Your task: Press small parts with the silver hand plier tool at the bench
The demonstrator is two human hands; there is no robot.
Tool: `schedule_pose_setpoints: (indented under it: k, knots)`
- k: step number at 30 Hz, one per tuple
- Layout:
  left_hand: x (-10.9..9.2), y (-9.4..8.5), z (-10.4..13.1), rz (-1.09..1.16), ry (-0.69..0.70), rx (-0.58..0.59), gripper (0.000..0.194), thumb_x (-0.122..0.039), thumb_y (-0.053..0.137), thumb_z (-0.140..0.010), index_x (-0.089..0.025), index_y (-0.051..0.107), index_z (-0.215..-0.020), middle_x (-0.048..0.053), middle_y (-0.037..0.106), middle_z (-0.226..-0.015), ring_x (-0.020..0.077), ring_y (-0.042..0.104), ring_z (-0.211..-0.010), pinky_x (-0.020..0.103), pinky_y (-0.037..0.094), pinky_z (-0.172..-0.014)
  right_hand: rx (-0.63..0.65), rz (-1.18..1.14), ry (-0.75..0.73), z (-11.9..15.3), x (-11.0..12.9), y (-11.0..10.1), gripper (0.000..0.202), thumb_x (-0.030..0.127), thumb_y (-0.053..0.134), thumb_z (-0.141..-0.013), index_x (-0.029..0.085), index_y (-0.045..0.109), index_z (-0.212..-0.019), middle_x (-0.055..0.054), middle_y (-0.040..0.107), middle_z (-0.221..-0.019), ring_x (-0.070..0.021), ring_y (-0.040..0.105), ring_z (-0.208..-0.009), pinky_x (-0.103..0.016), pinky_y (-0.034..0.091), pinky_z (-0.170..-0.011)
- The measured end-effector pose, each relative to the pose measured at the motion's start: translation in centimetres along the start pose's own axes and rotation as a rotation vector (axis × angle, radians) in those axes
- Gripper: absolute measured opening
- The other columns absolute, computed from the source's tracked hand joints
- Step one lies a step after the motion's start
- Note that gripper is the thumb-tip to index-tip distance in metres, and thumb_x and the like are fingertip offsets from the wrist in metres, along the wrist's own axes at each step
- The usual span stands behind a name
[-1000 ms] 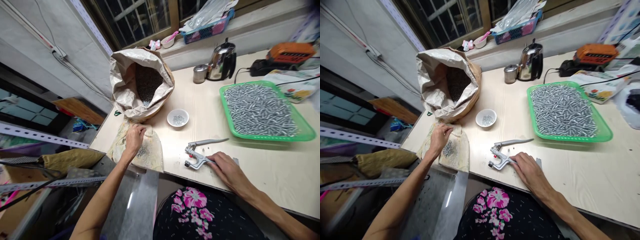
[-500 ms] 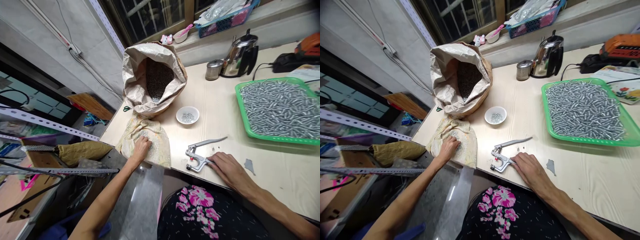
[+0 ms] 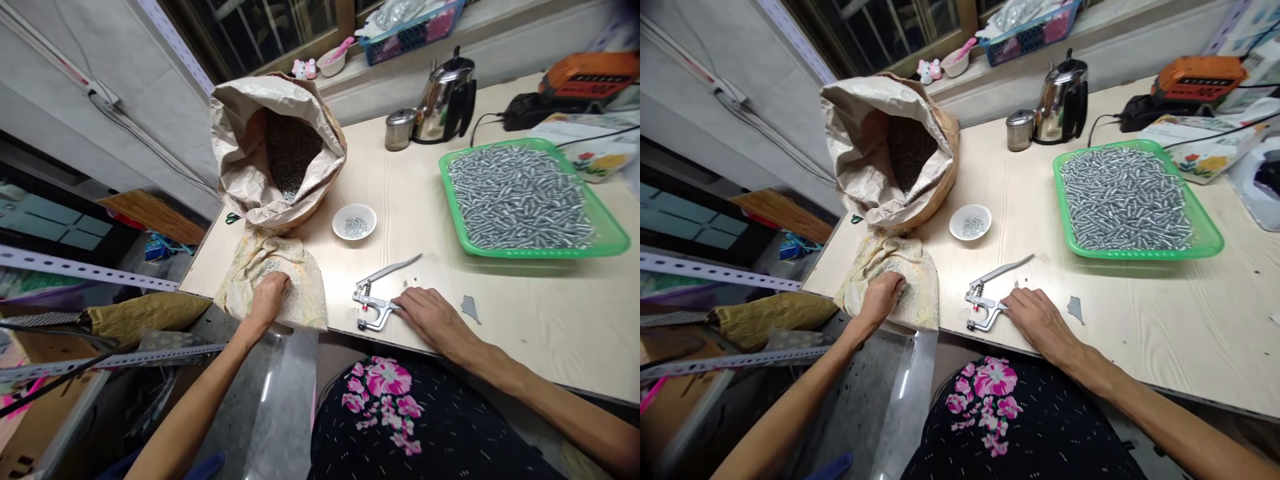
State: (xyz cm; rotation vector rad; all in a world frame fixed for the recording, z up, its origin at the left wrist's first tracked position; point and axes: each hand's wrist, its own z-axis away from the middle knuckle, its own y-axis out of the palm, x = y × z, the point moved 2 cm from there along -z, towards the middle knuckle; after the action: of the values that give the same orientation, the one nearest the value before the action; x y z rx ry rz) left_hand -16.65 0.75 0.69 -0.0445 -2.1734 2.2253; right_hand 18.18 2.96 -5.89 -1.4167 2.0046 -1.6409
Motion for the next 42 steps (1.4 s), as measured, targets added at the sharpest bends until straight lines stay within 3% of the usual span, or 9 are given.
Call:
schedule_pose_setpoints:
  k: [4, 8, 12, 15, 18, 21, 24, 30, 42]
  knots:
    - [-4.1, 0.5, 0.5, 0.174, 0.147, -0.118, 0.020, -0.024, 0.043, -0.098, -0.018, 0.062, -0.098, 0.007, 0.066, -0.094, 0.0198, 0.060, -0.090, 0.032, 0.048, -0.083, 0.002, 0.102, -0.027, -0.2, 0.2, -0.3, 0.020, 0.021, 0.041, -0.101, 0.017, 0.058, -0.092, -0.006, 0.058, -0.085, -0.0196, 0.052, -0.078, -0.034, 0.034, -0.071]
    - [-7.6, 2.3, 0.8, 0.040, 0.299, 0.036, 0.021, -0.018, 0.043, -0.097, -0.017, 0.063, -0.093, 0.009, 0.064, -0.089, 0.0228, 0.056, -0.090, 0.033, 0.048, -0.078, -0.020, 0.122, 0.009, -0.4, -0.2, -0.4, 0.019, 0.022, 0.043, -0.101, 0.017, 0.058, -0.090, -0.005, 0.058, -0.084, -0.0194, 0.050, -0.077, -0.033, 0.033, -0.071]
    - [-7.8, 2.7, 0.6, 0.038, 0.314, 0.137, 0.021, -0.012, 0.044, -0.093, -0.017, 0.064, -0.096, 0.010, 0.063, -0.094, 0.0241, 0.055, -0.093, 0.035, 0.048, -0.081, -0.026, 0.175, 0.015, -0.6, -0.2, -0.5, 0.021, 0.023, 0.042, -0.101, 0.018, 0.059, -0.089, -0.005, 0.058, -0.082, -0.0191, 0.050, -0.077, -0.033, 0.032, -0.070]
    - [-7.4, 2.2, 0.5, 0.242, 0.232, 0.098, 0.019, -0.014, 0.048, -0.091, -0.018, 0.067, -0.093, 0.009, 0.065, -0.092, 0.0228, 0.058, -0.093, 0.034, 0.049, -0.082, -0.011, 0.236, -0.016, -0.6, 0.1, -0.8, 0.025, 0.018, 0.038, -0.102, 0.017, 0.060, -0.089, -0.004, 0.058, -0.080, -0.0177, 0.050, -0.075, -0.033, 0.031, -0.071]
    - [-8.0, 2.1, 0.5, 0.659, -0.017, 0.061, 0.014, -0.025, 0.058, -0.087, -0.019, 0.070, -0.088, 0.006, 0.069, -0.084, 0.0189, 0.062, -0.079, 0.030, 0.050, -0.075, -0.009, 0.244, -0.054, -0.7, 0.6, -1.4, 0.027, 0.012, 0.036, -0.101, 0.017, 0.061, -0.093, -0.004, 0.060, -0.082, -0.0168, 0.051, -0.075, -0.033, 0.031, -0.071]
    - [-9.9, 2.7, 0.9, 1.079, -0.321, 0.150, 0.023, -0.038, 0.068, -0.078, -0.016, 0.072, -0.086, 0.002, 0.068, -0.070, 0.0143, 0.060, -0.061, 0.025, 0.048, -0.061, -0.002, 0.231, -0.076, -0.8, 0.9, -2.1, 0.029, 0.011, 0.034, -0.101, 0.018, 0.062, -0.097, -0.004, 0.062, -0.083, -0.0168, 0.051, -0.075, -0.034, 0.031, -0.073]
    - [-12.1, 3.6, 1.4, 1.287, -0.460, 0.182, 0.034, -0.045, 0.073, -0.070, -0.014, 0.073, -0.083, 0.001, 0.066, -0.065, 0.0113, 0.056, -0.056, 0.023, 0.046, -0.057, 0.013, 0.260, -0.091, -1.0, 1.0, -2.4, 0.031, 0.010, 0.032, -0.101, 0.019, 0.062, -0.097, -0.003, 0.062, -0.083, -0.0166, 0.050, -0.075, -0.035, 0.030, -0.075]
    - [-13.7, 4.9, 1.8, 1.329, -0.498, 0.197, 0.037, -0.046, 0.075, -0.066, -0.012, 0.072, -0.079, 0.000, 0.063, -0.060, 0.0095, 0.052, -0.054, 0.021, 0.040, -0.053, 0.003, 0.316, -0.095, -1.2, 1.0, -2.5, 0.030, 0.009, 0.034, -0.100, 0.019, 0.061, -0.091, -0.002, 0.061, -0.079, -0.0164, 0.048, -0.072, -0.035, 0.029, -0.074]
    - [-14.2, 4.7, 1.6, 1.308, -0.511, 0.242, 0.030, -0.042, 0.075, -0.063, -0.014, 0.069, -0.072, 0.000, 0.064, -0.060, 0.0105, 0.056, -0.051, 0.022, 0.046, -0.051, -0.006, 0.260, -0.066, -1.1, 1.0, -2.1, 0.030, 0.008, 0.035, -0.100, 0.020, 0.061, -0.090, -0.002, 0.061, -0.080, -0.0163, 0.046, -0.073, -0.035, 0.027, -0.074]
